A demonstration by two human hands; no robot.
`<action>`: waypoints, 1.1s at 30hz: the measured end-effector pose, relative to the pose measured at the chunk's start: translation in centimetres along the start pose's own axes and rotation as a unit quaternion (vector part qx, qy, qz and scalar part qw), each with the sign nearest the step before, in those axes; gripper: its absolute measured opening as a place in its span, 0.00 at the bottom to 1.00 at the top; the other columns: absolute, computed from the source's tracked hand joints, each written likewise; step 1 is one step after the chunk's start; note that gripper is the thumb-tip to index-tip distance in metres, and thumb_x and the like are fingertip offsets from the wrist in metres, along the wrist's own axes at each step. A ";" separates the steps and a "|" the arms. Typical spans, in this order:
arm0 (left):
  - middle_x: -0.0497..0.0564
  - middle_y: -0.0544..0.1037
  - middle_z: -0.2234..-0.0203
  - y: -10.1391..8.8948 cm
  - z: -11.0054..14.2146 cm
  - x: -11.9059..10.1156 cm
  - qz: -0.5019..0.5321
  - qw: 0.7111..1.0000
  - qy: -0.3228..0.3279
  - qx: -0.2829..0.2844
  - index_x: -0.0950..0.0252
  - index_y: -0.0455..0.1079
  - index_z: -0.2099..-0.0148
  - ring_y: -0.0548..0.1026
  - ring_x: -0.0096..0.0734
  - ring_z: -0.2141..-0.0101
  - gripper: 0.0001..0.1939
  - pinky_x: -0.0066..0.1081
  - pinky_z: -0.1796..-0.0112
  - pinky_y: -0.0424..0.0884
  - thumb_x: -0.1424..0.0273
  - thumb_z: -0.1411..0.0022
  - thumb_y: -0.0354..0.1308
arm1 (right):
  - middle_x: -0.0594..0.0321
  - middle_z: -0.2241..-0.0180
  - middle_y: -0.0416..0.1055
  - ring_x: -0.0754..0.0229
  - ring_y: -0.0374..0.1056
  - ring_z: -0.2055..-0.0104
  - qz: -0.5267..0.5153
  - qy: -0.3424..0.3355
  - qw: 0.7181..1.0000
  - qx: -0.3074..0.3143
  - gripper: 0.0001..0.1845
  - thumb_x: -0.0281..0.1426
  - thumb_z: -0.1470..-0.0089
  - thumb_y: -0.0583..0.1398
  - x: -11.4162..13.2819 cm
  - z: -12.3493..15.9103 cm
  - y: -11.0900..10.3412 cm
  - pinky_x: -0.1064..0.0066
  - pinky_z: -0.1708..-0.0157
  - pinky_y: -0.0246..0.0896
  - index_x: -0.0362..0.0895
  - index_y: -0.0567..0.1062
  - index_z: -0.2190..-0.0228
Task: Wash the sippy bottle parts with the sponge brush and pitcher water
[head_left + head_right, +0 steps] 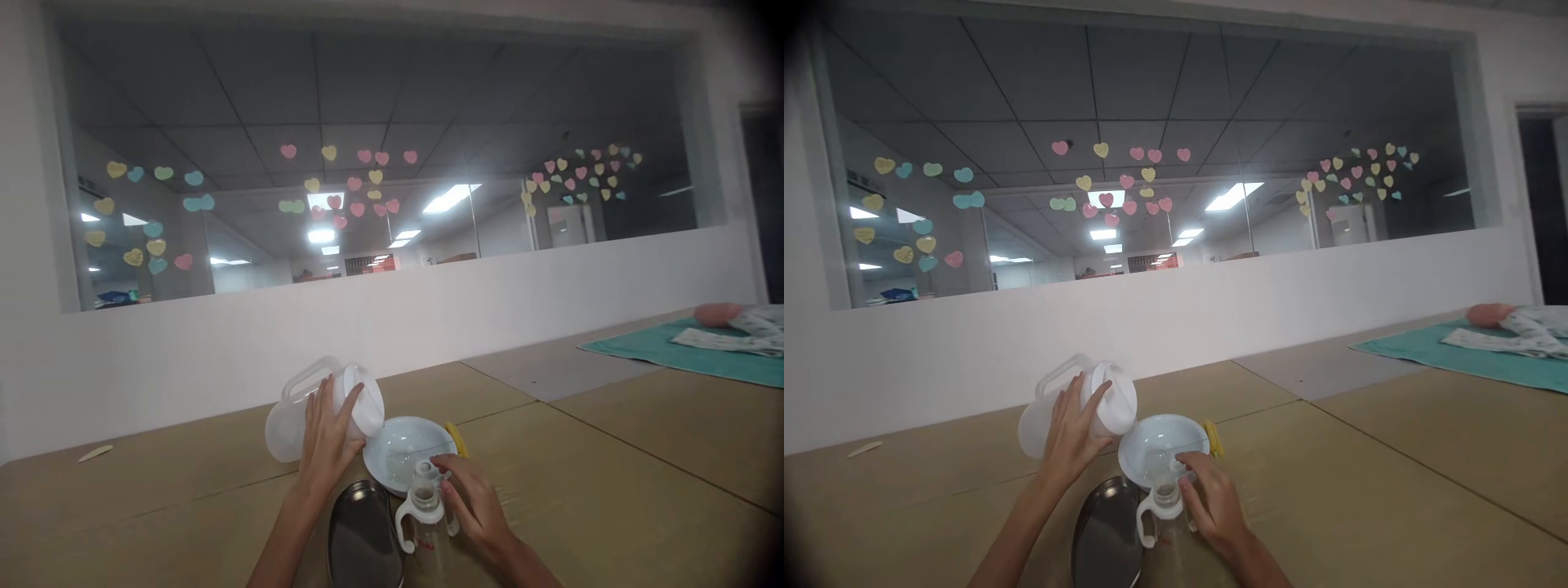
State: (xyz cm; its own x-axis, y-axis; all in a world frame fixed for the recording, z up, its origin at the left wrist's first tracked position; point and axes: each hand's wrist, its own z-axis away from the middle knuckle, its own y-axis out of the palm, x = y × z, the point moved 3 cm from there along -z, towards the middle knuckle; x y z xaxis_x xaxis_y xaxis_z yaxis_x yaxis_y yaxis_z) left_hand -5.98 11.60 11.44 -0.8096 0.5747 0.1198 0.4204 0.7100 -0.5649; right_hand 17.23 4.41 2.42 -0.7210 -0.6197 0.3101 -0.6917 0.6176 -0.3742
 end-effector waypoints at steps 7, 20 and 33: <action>0.58 0.42 0.37 -0.2 -0.3 -0.9 0.003 1.000 0.022 0.015 0.54 0.50 0.38 0.44 0.54 0.39 0.40 0.55 0.45 0.47 0.73 0.51 0.61 | 0.54 0.58 0.74 0.56 0.71 0.59 0.014 -0.010 0.995 0.098 0.19 0.35 0.44 0.51 0.8 0.6 1.7 0.67 0.61 0.66 0.44 0.68 0.53; 0.53 0.41 0.36 -4.0 -0.9 -3.6 0.137 0.986 -0.012 0.091 0.52 0.50 0.38 0.43 0.53 0.38 0.45 0.51 0.43 0.49 0.69 0.57 0.66 | 0.56 0.59 0.74 0.56 0.71 0.60 0.043 0.025 0.993 0.110 0.18 0.36 0.43 0.50 0.4 0.4 2.0 0.67 0.63 0.66 0.45 0.69 0.54; 0.57 0.57 0.44 -3.7 -1.0 0.2 0.145 0.967 -0.207 0.007 0.58 0.51 0.40 0.55 0.51 0.42 0.44 0.45 0.47 0.57 0.63 0.58 0.66 | 0.55 0.58 0.73 0.56 0.69 0.56 0.063 0.008 0.992 0.107 0.17 0.36 0.44 0.51 0.4 0.3 1.7 0.65 0.58 0.64 0.44 0.69 0.54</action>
State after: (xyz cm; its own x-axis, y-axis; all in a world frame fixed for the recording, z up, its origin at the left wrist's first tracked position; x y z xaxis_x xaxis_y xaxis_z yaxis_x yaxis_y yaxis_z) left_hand -7.28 9.48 14.36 -0.7542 0.5347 -0.3812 0.6514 0.5355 -0.5375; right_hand 15.76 5.11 1.68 -0.8034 -0.5349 0.2616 -0.5722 0.5720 -0.5877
